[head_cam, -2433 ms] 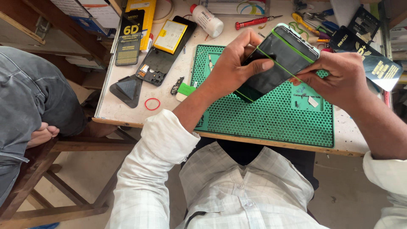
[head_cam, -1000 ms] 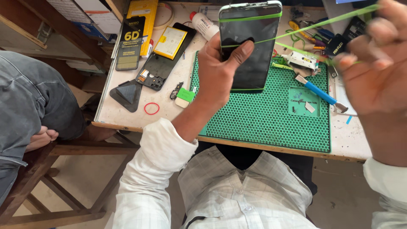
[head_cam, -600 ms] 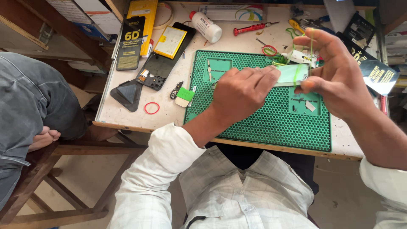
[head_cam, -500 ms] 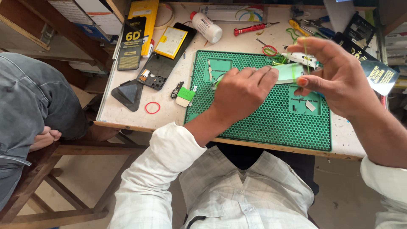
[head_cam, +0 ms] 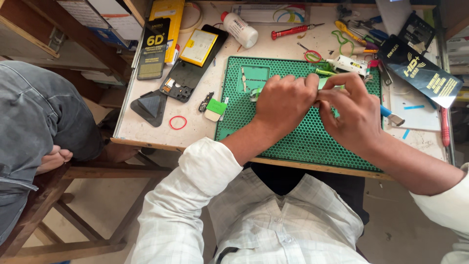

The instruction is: The person applies adhesive to the edges of a smartphone back cover, then attaches the cover to the phone body. They secure the assembly with rubber bands and inspect the fit.

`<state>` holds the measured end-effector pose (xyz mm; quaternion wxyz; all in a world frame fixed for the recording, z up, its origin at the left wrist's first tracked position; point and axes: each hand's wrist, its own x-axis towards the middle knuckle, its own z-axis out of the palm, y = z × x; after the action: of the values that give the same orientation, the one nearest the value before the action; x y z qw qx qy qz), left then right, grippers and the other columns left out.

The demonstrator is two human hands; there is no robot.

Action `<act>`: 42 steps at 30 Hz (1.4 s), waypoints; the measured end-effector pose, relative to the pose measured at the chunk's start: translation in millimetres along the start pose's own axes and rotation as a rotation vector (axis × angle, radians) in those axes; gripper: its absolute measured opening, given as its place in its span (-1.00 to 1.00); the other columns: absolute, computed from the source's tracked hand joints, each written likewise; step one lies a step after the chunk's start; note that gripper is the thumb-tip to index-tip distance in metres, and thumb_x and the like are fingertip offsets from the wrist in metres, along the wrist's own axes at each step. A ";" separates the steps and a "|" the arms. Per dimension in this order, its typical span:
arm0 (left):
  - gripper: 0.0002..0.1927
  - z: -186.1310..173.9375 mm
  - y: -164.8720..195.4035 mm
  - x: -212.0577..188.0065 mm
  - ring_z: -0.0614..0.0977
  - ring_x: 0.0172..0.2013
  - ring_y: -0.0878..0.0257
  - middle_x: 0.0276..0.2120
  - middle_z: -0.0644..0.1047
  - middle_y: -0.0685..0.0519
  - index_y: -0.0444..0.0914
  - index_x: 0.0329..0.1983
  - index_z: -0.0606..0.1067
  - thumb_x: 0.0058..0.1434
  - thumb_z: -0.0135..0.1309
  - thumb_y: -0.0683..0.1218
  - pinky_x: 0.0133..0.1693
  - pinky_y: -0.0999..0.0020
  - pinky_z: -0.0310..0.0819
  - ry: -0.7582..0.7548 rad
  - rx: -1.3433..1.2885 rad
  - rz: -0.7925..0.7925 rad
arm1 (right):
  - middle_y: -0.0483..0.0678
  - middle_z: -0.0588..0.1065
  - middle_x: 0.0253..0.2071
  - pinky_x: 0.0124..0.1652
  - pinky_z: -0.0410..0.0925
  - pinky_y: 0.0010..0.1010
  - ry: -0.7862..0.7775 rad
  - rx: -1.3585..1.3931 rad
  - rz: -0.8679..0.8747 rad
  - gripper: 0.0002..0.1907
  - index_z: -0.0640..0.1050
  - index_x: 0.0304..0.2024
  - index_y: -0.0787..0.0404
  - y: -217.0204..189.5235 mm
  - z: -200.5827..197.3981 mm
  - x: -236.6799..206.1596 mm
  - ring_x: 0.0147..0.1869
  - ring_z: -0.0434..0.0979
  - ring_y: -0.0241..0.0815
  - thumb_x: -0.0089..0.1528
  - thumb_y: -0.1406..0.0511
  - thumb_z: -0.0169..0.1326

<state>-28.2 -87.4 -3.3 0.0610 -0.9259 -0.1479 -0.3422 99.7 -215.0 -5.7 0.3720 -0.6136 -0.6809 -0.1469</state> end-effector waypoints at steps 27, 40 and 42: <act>-0.73 1.2 -30.8 5.4 0.71 -0.34 0.41 -0.36 0.63 0.16 -0.18 -0.08 0.45 0.33 0.26 0.01 -0.26 0.47 0.60 0.358 -0.807 -0.448 | 0.06 0.43 0.14 -0.23 0.42 -0.42 0.060 0.107 0.026 -0.62 0.48 0.22 0.22 10.8 -14.4 11.3 -0.14 0.48 -0.24 0.37 0.44 0.24; -0.66 17.8 -28.4 -4.7 0.62 -0.05 0.28 -0.03 0.57 0.03 -0.29 0.20 0.39 0.43 0.11 -0.09 -0.01 0.30 0.58 -0.007 -1.994 -0.739 | 0.07 0.43 0.32 0.12 0.47 -0.38 -0.079 0.508 0.165 -0.26 0.36 0.40 0.29 30.4 -6.2 5.8 0.17 0.53 -0.25 0.23 0.26 0.33; -0.64 17.5 -27.8 -4.7 0.62 -0.05 0.26 -0.02 0.57 0.03 -0.27 0.21 0.39 0.43 0.10 -0.07 -0.02 0.28 0.59 -0.031 -2.029 -0.720 | 0.04 0.41 0.26 0.16 0.47 -0.45 -0.060 0.733 0.167 -0.29 0.36 0.41 0.28 33.3 -2.7 4.7 0.21 0.48 -0.32 0.25 0.31 0.32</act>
<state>-29.7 -58.4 -19.3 -0.8419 -0.4504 -0.0596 -0.2911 132.2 -206.6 -9.1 0.5574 -0.4972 -0.6465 0.1554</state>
